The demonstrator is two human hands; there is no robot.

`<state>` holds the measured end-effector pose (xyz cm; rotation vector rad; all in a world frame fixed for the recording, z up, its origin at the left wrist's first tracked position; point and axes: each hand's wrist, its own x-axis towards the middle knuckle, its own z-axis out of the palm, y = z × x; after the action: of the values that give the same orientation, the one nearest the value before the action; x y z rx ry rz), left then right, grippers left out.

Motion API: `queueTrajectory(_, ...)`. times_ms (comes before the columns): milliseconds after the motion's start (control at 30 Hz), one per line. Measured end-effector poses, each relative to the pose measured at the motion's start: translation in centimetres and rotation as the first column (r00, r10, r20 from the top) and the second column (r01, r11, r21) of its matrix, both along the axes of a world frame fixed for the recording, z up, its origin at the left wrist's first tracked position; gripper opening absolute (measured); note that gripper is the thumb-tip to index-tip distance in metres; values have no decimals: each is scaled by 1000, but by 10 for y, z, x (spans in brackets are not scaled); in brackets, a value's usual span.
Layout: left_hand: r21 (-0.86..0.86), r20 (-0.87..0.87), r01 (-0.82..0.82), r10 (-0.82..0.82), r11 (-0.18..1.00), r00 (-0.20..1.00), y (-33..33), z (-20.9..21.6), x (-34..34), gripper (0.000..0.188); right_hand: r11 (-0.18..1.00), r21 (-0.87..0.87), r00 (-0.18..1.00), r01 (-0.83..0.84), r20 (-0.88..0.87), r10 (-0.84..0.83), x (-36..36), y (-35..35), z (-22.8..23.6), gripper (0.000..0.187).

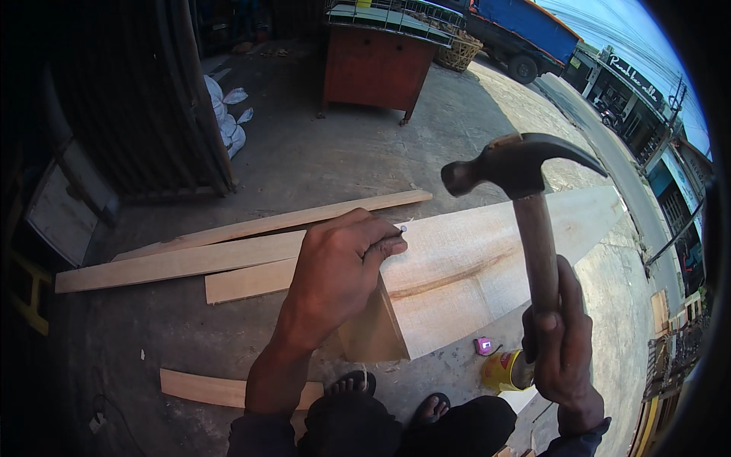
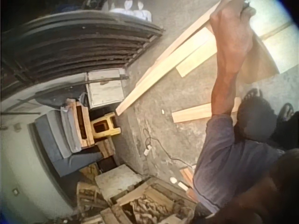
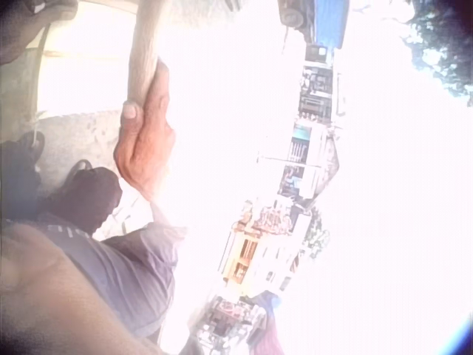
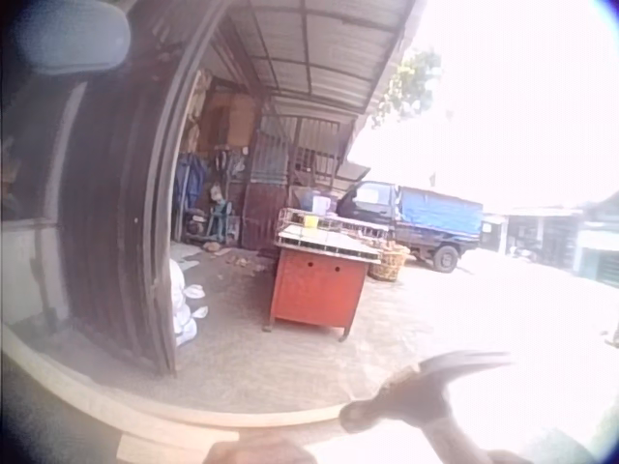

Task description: The person assembles a wooden structure by hammering nails into wooden planks. They position the planks, secure them with nails, and adjust the pieces to form a frame.

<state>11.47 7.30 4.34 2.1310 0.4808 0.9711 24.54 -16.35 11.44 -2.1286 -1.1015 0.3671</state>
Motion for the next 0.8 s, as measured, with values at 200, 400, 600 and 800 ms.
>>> queueTrajectory(200, -36, -7, 38, -38, 999, 999, 4, -5, -3, 18, 980, -148, 977, -131, 148, 153, -3, -4, -7, 55)
queueTrajectory(400, -380, 267, 184, -83, 907, 960, 33, -32, -1, 39, 977, -210, 990, -30, 128, 58, -8, -14, -15, 52)
queueTrajectory(600, -486, 439, 594, -409, 640, 800, 48, -90, 30, 62, 964, -266, 993, -20, 105, 49, -7, -15, -25, 50)
queueTrajectory(800, -358, 554, 810, -593, 464, 584, 72, -122, 34, 68, 967, -252, 994, -21, 95, 47, -6, -16, -28, 48)
